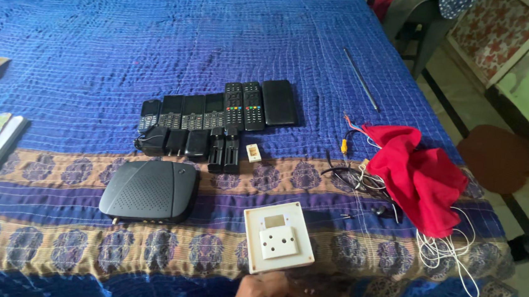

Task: The person uses a screwdriver to tighten screws on a white plastic switch plate, handles a set of colorful wires, and picks up a small black electronic device.

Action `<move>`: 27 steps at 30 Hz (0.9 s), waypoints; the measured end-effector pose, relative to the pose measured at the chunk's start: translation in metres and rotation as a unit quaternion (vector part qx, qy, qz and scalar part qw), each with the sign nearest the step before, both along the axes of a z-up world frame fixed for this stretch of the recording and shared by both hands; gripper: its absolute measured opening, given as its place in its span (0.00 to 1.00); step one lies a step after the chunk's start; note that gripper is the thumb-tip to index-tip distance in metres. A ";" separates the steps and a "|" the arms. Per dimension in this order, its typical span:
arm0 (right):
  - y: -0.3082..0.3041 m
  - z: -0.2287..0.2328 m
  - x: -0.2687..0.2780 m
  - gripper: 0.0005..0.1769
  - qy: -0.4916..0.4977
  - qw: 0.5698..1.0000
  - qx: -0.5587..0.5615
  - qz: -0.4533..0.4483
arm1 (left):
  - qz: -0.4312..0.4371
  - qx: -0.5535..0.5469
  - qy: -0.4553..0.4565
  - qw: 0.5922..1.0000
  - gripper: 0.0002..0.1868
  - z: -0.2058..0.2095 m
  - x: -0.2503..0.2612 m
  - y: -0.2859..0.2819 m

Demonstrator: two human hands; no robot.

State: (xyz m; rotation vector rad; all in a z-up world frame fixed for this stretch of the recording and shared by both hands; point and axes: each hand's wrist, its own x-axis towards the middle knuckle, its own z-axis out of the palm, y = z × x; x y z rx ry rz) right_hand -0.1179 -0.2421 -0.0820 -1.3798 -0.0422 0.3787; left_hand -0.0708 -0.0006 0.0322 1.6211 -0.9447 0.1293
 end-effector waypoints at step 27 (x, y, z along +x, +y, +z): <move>0.006 0.170 0.089 0.15 -0.284 0.878 -0.283 -0.262 | 0.177 0.171 0.040 0.968 0.72 0.005 0.059 0.023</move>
